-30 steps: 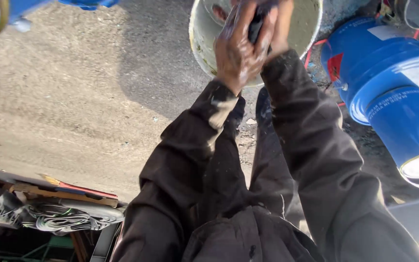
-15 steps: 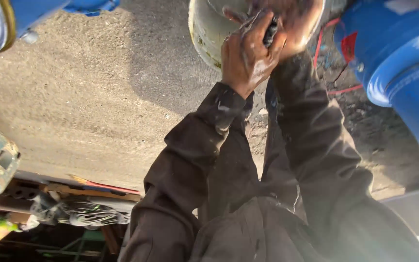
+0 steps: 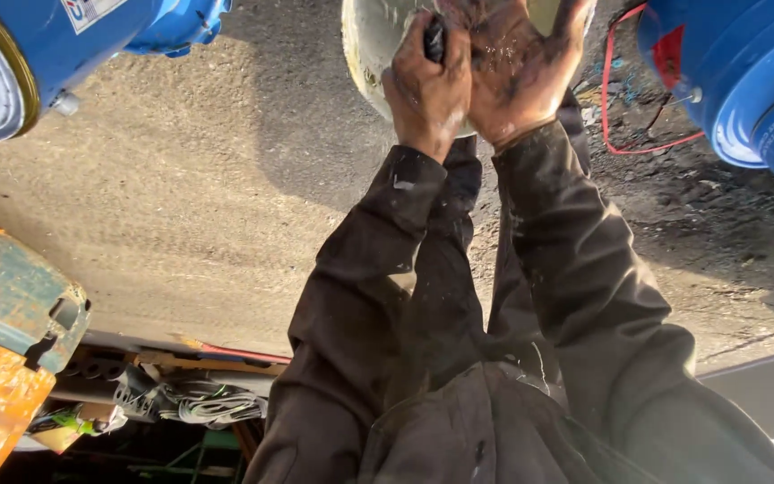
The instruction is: Cleaning hands with a solvent-soaked rag after handling industrial paint buckets.
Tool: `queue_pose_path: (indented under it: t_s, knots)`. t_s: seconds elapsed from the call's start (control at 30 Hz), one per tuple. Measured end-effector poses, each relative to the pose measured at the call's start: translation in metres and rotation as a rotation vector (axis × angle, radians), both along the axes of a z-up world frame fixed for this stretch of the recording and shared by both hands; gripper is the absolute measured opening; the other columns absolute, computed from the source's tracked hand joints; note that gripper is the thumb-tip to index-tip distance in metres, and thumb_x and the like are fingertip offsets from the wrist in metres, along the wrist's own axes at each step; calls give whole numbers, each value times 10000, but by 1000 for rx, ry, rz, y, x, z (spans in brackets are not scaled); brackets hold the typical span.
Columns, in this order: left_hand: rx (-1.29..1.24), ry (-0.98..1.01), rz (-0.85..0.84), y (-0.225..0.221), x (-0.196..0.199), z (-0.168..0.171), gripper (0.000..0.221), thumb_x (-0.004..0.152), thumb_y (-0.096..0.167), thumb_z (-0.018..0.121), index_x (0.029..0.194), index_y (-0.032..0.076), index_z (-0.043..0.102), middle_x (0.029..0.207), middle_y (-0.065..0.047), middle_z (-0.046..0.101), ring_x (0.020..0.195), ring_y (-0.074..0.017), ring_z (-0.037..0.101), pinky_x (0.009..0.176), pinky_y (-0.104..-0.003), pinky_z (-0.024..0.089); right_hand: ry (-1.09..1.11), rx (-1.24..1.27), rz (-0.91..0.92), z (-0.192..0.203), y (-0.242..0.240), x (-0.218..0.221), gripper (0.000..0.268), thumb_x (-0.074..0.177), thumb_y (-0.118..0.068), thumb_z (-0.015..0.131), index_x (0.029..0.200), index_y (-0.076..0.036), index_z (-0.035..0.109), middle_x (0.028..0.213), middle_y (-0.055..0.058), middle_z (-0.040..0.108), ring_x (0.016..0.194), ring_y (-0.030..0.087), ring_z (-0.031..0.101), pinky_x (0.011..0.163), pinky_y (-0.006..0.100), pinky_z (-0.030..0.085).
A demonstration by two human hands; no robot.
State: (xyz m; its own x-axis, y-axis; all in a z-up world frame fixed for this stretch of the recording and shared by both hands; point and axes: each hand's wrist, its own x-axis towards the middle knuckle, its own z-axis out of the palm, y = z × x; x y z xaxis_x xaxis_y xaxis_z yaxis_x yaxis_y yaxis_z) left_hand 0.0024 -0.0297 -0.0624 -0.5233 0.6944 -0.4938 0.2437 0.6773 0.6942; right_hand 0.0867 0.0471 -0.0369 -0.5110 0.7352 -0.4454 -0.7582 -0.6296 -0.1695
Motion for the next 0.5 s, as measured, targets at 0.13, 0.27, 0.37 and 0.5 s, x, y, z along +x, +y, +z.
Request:
queue_pose_path:
  t_s: [0.13, 0.27, 0.37, 0.5]
  knots:
    - [-134, 220, -251, 8, 24, 52, 555, 1075, 599, 405, 1445, 208, 539, 913, -28, 728, 780, -167, 717, 750, -291, 626, -113, -26, 16, -49, -17, 11, 713, 1077, -639, 505, 1519, -80, 462, 1499, 132, 549, 1348, 310, 531, 1137, 468, 459]
    - [-283, -2, -129, 26, -11, 5, 598, 1025, 618, 426, 1388, 169, 583, 827, -3, 739, 658, -140, 731, 653, -314, 643, -89, -70, 147, -21, -26, 1, 658, 1176, -615, 449, 1453, -18, 449, 1410, 127, 547, 1266, 300, 533, 1101, 457, 460]
    - [39, -114, 50, 42, -35, -1, 657, 1042, 659, 393, 1169, 77, 669, 926, -46, 776, 811, -137, 778, 802, -346, 649, 77, -297, 162, 33, -3, -15, 709, 1078, -555, 459, 1650, -153, 337, 1654, 63, 489, 1479, 243, 520, 1243, 422, 483]
    - [232, -744, 247, 30, -43, 12, 709, 1062, 675, 362, 1350, 51, 538, 1194, -139, 649, 1133, -224, 656, 1036, -436, 581, -702, 715, 572, 12, -4, 18, 604, 1224, -368, 572, 1671, -116, 255, 1698, 148, 396, 1547, 258, 490, 1276, 452, 472]
